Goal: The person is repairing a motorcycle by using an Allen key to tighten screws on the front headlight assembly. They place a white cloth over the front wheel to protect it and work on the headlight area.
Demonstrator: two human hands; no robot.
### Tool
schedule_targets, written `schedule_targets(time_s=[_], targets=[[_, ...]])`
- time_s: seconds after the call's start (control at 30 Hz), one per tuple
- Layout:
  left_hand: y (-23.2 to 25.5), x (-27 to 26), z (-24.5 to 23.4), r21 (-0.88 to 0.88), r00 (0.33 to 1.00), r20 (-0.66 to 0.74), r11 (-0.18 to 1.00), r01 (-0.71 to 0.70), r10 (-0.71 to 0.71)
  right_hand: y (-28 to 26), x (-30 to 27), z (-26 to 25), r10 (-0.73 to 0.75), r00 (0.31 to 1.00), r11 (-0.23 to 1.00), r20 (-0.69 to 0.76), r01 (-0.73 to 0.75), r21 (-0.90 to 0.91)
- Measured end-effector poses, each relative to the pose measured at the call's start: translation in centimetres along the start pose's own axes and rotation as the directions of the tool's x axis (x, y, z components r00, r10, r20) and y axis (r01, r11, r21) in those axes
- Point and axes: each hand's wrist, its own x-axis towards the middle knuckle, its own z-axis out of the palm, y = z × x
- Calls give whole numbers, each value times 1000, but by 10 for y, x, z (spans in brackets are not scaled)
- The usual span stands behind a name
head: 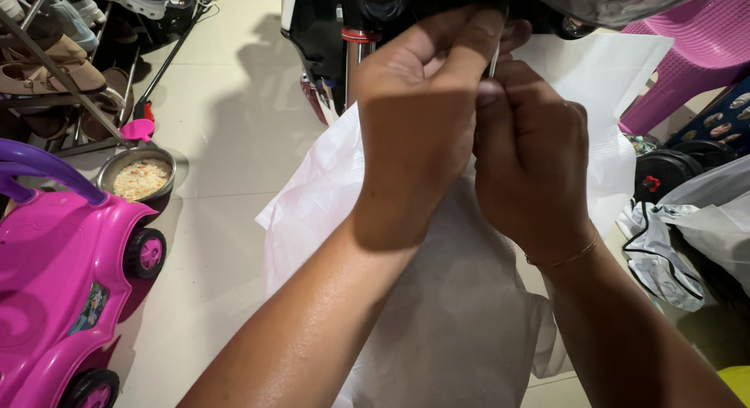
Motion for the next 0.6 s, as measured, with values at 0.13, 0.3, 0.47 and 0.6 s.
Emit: schedule_targets(time_s=[0.13, 0.3, 0.47, 0.6], targets=[[12, -1, 2, -15, 998, -21, 998, 54, -54, 0, -2, 2, -48, 999, 997, -1, 48, 55], [32, -10, -8, 128, 997, 77, 992, -20, 10, -2, -4, 5, 35, 999, 994, 6, -35, 102], [46, -11, -13, 195, 973, 230, 980, -39, -7, -6, -3, 3, 109, 994, 984, 30, -112, 139], [42, -8, -13, 229, 954, 295, 965, -130, 58, -2, -5, 1, 49, 999, 994, 23, -51, 94]])
